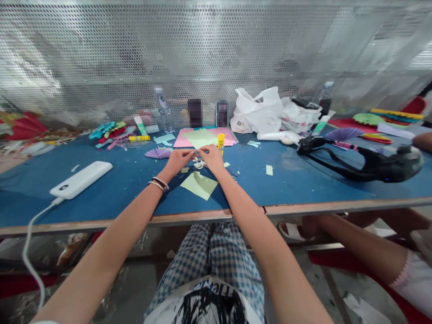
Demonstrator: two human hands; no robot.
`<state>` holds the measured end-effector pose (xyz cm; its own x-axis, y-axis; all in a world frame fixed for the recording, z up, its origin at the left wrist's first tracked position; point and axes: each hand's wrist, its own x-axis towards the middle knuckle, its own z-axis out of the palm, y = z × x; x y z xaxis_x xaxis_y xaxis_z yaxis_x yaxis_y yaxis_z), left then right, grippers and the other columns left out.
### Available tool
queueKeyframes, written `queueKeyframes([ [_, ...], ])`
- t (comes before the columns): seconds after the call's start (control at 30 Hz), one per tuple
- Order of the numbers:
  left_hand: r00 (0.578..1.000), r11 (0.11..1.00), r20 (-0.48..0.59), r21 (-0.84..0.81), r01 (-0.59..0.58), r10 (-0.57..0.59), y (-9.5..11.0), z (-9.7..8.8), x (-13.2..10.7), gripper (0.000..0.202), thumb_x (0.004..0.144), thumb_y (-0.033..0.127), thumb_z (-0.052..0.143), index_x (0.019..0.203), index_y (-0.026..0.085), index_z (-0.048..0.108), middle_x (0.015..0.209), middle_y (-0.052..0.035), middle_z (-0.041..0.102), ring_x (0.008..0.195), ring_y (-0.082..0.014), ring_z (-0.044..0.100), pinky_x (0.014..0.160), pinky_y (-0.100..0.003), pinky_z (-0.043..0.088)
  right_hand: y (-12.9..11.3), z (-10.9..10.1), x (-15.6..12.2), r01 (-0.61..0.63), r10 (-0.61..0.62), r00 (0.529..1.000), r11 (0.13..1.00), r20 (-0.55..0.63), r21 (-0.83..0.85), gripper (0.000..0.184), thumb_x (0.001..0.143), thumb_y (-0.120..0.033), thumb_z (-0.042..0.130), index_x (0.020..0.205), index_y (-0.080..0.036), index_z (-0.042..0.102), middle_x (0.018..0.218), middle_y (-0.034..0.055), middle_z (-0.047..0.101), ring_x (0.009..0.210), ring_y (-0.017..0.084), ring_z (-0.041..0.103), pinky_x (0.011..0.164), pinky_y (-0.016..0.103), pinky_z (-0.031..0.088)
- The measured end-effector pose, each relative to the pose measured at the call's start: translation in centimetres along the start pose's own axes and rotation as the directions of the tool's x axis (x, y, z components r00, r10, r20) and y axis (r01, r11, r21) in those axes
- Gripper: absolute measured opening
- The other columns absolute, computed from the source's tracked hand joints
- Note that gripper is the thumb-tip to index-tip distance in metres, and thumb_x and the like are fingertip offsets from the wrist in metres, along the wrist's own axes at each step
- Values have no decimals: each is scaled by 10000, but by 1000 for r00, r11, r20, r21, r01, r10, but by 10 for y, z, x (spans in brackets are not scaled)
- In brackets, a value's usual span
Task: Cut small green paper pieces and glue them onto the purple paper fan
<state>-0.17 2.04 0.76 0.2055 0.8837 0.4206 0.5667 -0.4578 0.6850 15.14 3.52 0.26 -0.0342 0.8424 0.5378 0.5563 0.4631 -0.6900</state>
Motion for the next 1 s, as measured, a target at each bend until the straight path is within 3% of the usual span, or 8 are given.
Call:
queueKeyframes([
  [0.4,997,993,0,88,-75,75,0,-1,-2,337,804,343,435,966,183,683,803,-40,703,785,-196,628,673,-242,436,-1,-2,-1,-111,112,993,994,40,-23,167,689,-311,605,720,-170,689,749,32,672,725,161,589,676,264,438],
  [0.63,996,991,11,94,-92,91,-2,0,-1,334,809,337,433,957,176,686,799,-39,705,755,-181,634,660,-235,438,-2,-3,-1,-105,107,992,993,59,-48,156,697,-289,589,733,-180,694,773,21,677,750,153,596,689,245,430],
  [1.0,999,1000,39,1,-10,10,-5,3,1,337,794,353,439,916,164,691,785,-27,702,752,-168,640,654,-230,458,-4,-2,-2,-141,144,988,989,59,-53,143,693,-265,578,722,-168,679,739,18,674,735,150,592,669,237,426],
])
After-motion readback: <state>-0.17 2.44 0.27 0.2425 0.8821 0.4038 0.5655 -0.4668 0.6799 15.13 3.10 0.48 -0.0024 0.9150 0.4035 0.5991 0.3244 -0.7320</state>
